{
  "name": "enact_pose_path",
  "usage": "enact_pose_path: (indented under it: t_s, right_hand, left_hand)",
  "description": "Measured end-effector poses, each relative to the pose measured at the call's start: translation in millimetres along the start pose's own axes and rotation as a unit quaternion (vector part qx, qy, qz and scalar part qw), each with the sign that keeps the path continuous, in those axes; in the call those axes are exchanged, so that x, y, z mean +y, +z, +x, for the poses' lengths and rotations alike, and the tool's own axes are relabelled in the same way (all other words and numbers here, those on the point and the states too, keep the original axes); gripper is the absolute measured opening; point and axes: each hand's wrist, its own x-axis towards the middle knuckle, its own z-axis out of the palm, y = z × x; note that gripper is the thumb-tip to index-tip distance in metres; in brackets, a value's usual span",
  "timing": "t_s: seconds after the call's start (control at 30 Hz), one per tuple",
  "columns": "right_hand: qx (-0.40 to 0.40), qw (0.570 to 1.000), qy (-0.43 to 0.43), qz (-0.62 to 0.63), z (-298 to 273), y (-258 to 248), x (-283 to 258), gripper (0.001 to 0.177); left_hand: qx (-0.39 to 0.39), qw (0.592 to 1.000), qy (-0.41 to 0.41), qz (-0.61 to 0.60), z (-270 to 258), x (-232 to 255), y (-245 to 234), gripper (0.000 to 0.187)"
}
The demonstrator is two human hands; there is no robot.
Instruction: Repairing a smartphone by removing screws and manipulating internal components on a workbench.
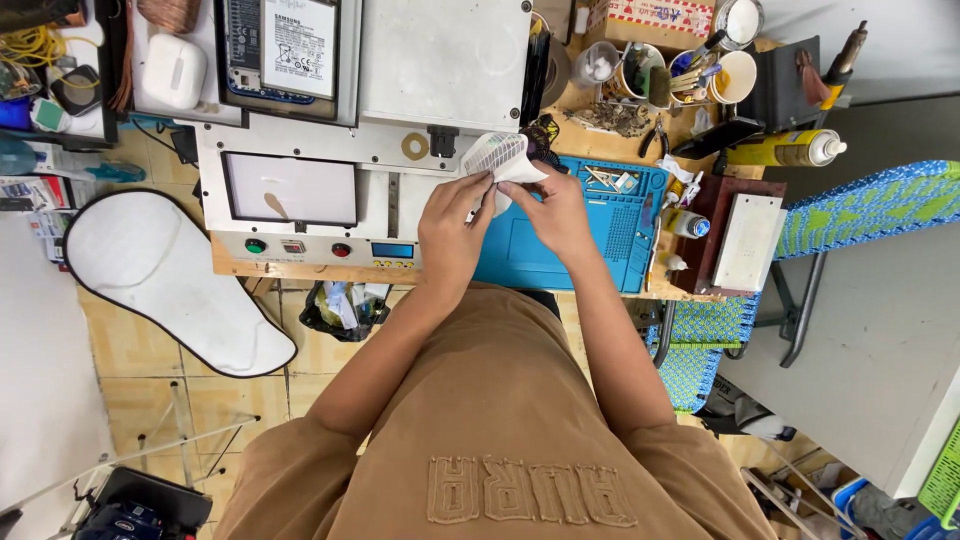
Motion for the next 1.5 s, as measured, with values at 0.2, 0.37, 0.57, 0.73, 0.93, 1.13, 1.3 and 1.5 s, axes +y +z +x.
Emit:
enact_pose_path:
  t_s: [0.2,0.37,0.57,0.73,0.93,1.13,1.3,1.5]
  right_hand:
    - [0.01,1.0,-0.013,-0.003,2,4,-13,0.02]
    - [0.013,0.999,-0.032,-0.015,3,5,-11,0.015]
    - [0.018,0.999,-0.029,-0.008,0,5,3,0.013]
    - [0.024,0.999,-0.017,0.021,-1,6,-5,0.014]
    - [0.024,1.0,0.006,0.01,-1,3,-5,0.015]
    - [0.058,0.996,0.073,-0.015,-4,0,-64,0.051]
    - [0.161,0.985,-0.022,-0.054,-49,1,-111,0.044]
    - [-0.16,0.97,-0.013,0.182,-76,4,-177,0.011]
  left_hand:
    - [-0.004,0.998,-0.031,-0.05,-2,-5,-1,0.017]
    - [-0.007,0.995,-0.047,-0.086,3,-6,-3,0.015]
    - [-0.016,0.992,-0.058,-0.109,3,-10,-2,0.012]
    - [-0.032,0.988,-0.081,-0.13,8,-5,-7,0.011]
    - [-0.027,0.986,-0.102,-0.128,5,-6,-5,0.01]
    - [-0.03,0.952,-0.227,-0.205,1,9,-27,0.01]
    - [0.016,0.908,-0.309,-0.283,-6,58,-77,0.013]
    - [0.102,0.866,-0.368,-0.324,-60,141,-142,0.017]
